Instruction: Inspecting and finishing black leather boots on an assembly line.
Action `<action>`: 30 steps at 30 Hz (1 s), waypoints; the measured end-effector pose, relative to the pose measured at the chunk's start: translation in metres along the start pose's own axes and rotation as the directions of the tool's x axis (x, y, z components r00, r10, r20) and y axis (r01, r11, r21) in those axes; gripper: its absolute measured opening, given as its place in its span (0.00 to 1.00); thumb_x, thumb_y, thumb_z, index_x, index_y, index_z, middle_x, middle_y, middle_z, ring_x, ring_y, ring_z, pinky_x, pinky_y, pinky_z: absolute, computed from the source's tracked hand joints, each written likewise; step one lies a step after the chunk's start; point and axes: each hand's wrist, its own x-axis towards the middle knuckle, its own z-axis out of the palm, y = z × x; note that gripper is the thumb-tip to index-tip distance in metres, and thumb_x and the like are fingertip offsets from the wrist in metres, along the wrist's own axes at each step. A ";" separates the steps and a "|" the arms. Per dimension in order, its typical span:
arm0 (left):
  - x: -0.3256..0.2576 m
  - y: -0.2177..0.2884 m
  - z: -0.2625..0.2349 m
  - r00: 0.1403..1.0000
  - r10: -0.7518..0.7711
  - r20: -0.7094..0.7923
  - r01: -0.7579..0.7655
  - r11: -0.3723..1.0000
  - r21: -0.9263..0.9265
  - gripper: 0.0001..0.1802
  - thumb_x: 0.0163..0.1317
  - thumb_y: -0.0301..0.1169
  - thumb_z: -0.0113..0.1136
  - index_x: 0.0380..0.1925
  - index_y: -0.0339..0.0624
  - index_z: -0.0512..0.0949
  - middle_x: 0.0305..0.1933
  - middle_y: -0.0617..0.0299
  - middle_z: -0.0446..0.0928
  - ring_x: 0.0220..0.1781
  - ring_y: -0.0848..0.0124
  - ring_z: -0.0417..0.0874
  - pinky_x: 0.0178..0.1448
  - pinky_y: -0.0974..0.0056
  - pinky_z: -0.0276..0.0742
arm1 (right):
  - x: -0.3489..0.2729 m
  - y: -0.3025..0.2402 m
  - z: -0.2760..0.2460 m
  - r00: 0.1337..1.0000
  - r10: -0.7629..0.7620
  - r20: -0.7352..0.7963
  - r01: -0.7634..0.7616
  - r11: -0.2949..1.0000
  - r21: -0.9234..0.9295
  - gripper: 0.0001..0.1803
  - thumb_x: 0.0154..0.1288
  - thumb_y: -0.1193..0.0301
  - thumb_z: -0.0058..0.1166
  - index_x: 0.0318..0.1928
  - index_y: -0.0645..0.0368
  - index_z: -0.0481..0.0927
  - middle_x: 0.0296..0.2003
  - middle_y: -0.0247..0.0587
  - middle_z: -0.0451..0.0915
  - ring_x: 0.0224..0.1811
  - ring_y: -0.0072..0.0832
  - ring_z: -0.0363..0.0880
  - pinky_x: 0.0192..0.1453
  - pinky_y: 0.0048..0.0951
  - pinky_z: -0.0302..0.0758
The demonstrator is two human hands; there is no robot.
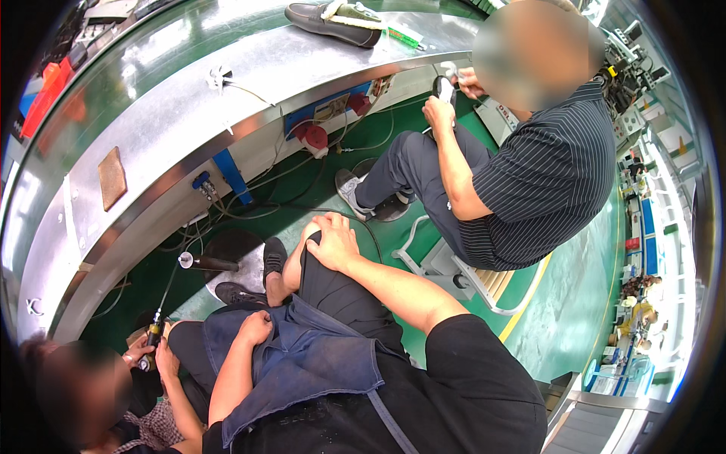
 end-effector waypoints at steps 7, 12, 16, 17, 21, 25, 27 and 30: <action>0.001 0.003 0.000 1.000 0.019 -0.006 -0.018 1.000 0.005 0.12 0.56 0.31 0.62 0.38 0.35 0.82 0.36 0.44 0.85 0.42 0.50 0.87 0.48 0.52 0.81 | 0.000 0.004 0.000 1.000 -0.010 -0.023 0.009 1.000 -0.017 0.35 0.58 0.57 0.61 0.66 0.54 0.74 0.64 0.47 0.68 0.70 0.46 0.63 0.68 0.56 0.68; -0.001 0.004 -0.002 1.000 0.015 -0.015 -0.015 1.000 0.000 0.12 0.56 0.30 0.62 0.37 0.35 0.81 0.36 0.44 0.85 0.41 0.50 0.87 0.48 0.53 0.81 | 0.000 0.002 0.001 1.000 -0.011 -0.015 0.010 1.000 -0.011 0.35 0.58 0.57 0.61 0.66 0.54 0.74 0.64 0.47 0.68 0.70 0.46 0.63 0.69 0.56 0.67; -0.001 0.004 -0.004 0.998 -0.047 0.042 0.048 0.999 -0.016 0.15 0.57 0.35 0.62 0.41 0.39 0.84 0.43 0.42 0.85 0.50 0.47 0.86 0.55 0.50 0.80 | 0.001 0.001 0.003 1.000 -0.008 -0.012 0.008 1.000 -0.004 0.34 0.58 0.57 0.62 0.66 0.54 0.74 0.64 0.47 0.68 0.70 0.46 0.63 0.69 0.56 0.67; -0.001 0.004 -0.004 0.998 -0.051 0.047 0.052 0.999 -0.018 0.15 0.57 0.35 0.62 0.41 0.39 0.84 0.43 0.42 0.85 0.50 0.47 0.86 0.55 0.50 0.80 | 0.001 0.001 0.003 1.000 -0.008 -0.014 0.008 1.000 -0.006 0.34 0.58 0.57 0.62 0.66 0.54 0.74 0.64 0.46 0.68 0.70 0.45 0.63 0.69 0.56 0.67; 0.000 0.003 -0.004 0.998 -0.056 0.042 0.057 0.998 -0.025 0.15 0.57 0.35 0.62 0.41 0.39 0.84 0.43 0.42 0.85 0.50 0.47 0.86 0.55 0.50 0.80 | 0.001 0.001 0.003 1.000 -0.007 -0.013 0.007 1.000 -0.005 0.35 0.58 0.58 0.62 0.66 0.54 0.74 0.64 0.46 0.68 0.70 0.45 0.63 0.69 0.56 0.68; 0.002 -0.001 -0.001 1.000 -0.016 0.005 0.016 1.000 0.002 0.13 0.57 0.30 0.62 0.41 0.35 0.82 0.38 0.46 0.86 0.42 0.53 0.88 0.49 0.54 0.81 | 0.002 0.000 0.003 1.000 -0.012 -0.018 0.012 1.000 -0.006 0.35 0.58 0.57 0.62 0.66 0.54 0.74 0.63 0.46 0.68 0.70 0.45 0.63 0.69 0.56 0.68; 0.002 -0.002 0.000 1.000 -0.015 0.002 0.015 1.000 0.003 0.13 0.56 0.30 0.62 0.40 0.35 0.82 0.38 0.46 0.86 0.42 0.53 0.88 0.49 0.54 0.81 | 0.002 0.001 0.003 1.000 -0.014 -0.017 0.014 1.000 -0.001 0.35 0.58 0.57 0.62 0.66 0.55 0.74 0.63 0.47 0.68 0.70 0.45 0.63 0.68 0.56 0.68; 0.002 -0.002 0.001 1.000 -0.005 0.000 0.005 1.000 -0.008 0.13 0.56 0.30 0.62 0.40 0.35 0.81 0.38 0.46 0.86 0.42 0.54 0.88 0.49 0.54 0.81 | 0.002 0.003 0.004 0.999 -0.019 -0.027 0.018 1.000 -0.006 0.35 0.58 0.57 0.61 0.66 0.55 0.74 0.63 0.47 0.68 0.70 0.46 0.63 0.69 0.56 0.68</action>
